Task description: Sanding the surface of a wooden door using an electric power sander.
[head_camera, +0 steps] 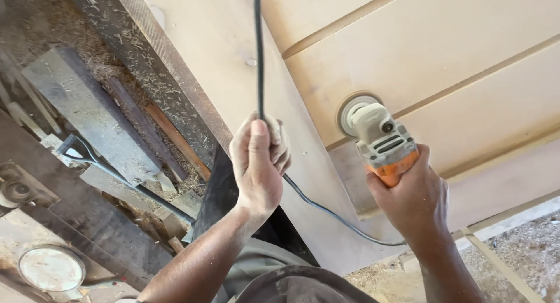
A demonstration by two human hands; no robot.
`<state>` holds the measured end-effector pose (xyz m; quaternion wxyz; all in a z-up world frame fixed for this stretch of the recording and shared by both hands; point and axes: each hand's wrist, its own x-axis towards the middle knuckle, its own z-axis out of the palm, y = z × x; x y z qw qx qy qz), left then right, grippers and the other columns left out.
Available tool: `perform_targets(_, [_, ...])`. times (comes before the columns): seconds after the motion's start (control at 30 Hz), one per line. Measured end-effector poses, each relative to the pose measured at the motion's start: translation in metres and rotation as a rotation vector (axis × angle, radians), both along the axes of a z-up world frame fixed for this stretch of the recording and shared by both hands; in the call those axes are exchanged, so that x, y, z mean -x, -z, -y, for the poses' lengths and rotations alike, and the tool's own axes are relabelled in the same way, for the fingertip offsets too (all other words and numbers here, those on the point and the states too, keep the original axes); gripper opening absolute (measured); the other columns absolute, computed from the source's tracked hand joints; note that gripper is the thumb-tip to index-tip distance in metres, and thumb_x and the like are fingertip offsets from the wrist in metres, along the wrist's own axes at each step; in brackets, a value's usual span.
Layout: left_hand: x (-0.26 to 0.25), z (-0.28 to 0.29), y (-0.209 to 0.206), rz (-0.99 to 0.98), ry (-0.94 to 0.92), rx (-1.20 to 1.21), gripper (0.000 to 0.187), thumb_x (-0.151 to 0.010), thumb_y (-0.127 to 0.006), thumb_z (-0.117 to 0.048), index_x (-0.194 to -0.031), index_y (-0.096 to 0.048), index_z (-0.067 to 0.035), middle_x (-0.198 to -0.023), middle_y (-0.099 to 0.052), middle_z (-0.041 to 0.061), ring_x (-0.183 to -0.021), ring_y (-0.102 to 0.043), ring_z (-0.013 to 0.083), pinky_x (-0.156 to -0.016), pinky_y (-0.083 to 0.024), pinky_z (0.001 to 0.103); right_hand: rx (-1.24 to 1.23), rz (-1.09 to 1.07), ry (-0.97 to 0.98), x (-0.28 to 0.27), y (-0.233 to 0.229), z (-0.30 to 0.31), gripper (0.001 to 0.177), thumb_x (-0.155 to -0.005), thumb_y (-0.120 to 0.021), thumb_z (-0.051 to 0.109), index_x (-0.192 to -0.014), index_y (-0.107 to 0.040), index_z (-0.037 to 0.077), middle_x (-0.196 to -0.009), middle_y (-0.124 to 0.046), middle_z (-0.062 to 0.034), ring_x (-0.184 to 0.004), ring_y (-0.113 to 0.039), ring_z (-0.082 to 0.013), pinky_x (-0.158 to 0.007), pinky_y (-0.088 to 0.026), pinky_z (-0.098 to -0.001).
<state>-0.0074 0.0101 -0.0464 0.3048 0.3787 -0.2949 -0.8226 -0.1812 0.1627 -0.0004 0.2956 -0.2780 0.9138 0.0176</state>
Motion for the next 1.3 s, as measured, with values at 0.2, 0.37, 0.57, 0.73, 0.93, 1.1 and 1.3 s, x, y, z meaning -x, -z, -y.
perform_targets(0.2, [-0.014,0.010,-0.010,-0.023,-0.172,0.088,0.037,-0.115,-0.044,-0.040,-0.095,-0.049,-0.010,-0.068,-0.038,-0.005,-0.053,-0.031,0.0036,-0.046,-0.025,0.022,0.006,0.023,-0.041,-0.001,0.000,0.024,0.067,-0.075,-0.084,0.031,-0.120,-0.047,-0.002,-0.082,-0.071,-0.0221,-0.072,-0.073,-0.0413,-0.071,-0.058,-0.0515])
perform_targets(0.37, [-0.013,0.025,-0.006,-0.012,-0.196,0.145,0.039,-0.115,-0.044,-0.042,-0.095,-0.049,-0.010,-0.066,-0.037,-0.005,-0.052,-0.030,0.0024,-0.045,-0.024,0.021,0.013,0.043,-0.076,0.000,0.000,0.069,0.069,-0.075,-0.085,0.032,-0.120,-0.047,-0.003,-0.083,-0.072,-0.0220,-0.073,-0.074,-0.0410,-0.072,-0.058,-0.0517])
perform_targets(0.57, [-0.012,0.049,0.004,-0.018,-0.175,0.131,0.041,-0.116,-0.045,-0.042,-0.098,-0.049,-0.006,-0.070,-0.038,-0.003,-0.057,-0.032,0.0053,-0.051,-0.026,0.024,-0.059,0.026,-0.067,0.009,0.008,0.110,0.073,-0.073,-0.086,0.032,-0.123,-0.046,-0.002,-0.086,-0.072,-0.0235,-0.075,-0.074,-0.0427,-0.074,-0.058,-0.0522])
perform_targets(0.73, [-0.013,0.063,0.001,-0.020,-0.201,0.132,0.042,-0.115,-0.048,-0.043,-0.097,-0.049,-0.006,-0.073,-0.040,-0.002,-0.059,-0.033,0.0040,-0.052,-0.026,0.023,0.002,0.000,-0.018,0.008,0.012,0.115,0.069,-0.075,-0.085,0.030,-0.121,-0.046,-0.002,-0.085,-0.071,-0.0245,-0.078,-0.073,-0.0443,-0.076,-0.057,-0.0535])
perform_targets(0.93, [-0.013,0.066,0.005,-0.014,-0.191,0.139,0.043,-0.116,-0.048,-0.045,-0.097,-0.049,-0.006,-0.069,-0.040,-0.003,-0.055,-0.032,0.0024,-0.053,-0.026,0.023,0.062,-0.042,-0.018,0.011,0.005,0.114,0.066,-0.077,-0.085,0.030,-0.120,-0.046,-0.002,-0.088,-0.071,-0.0248,-0.081,-0.072,-0.0463,-0.074,-0.056,-0.0542])
perform_targets(1.1, [-0.010,0.056,0.012,-0.013,-0.182,0.100,0.042,-0.115,-0.048,-0.044,-0.097,-0.048,-0.006,-0.073,-0.039,-0.003,-0.059,-0.033,0.0044,-0.052,-0.026,0.023,0.052,-0.037,-0.034,0.008,0.008,0.089,0.065,-0.076,-0.086,0.029,-0.118,-0.047,-0.002,-0.087,-0.071,-0.0254,-0.080,-0.072,-0.0457,-0.073,-0.056,-0.0538])
perform_targets(1.3, [-0.013,0.041,0.011,0.000,-0.146,0.123,0.042,-0.116,-0.047,-0.044,-0.097,-0.047,-0.007,-0.073,-0.039,-0.004,-0.059,-0.033,0.0042,-0.053,-0.027,0.023,0.039,0.005,0.000,0.013,0.009,0.072,0.069,-0.076,-0.085,0.029,-0.122,-0.046,-0.003,-0.088,-0.071,-0.0234,-0.078,-0.075,-0.0401,-0.073,-0.059,-0.0503])
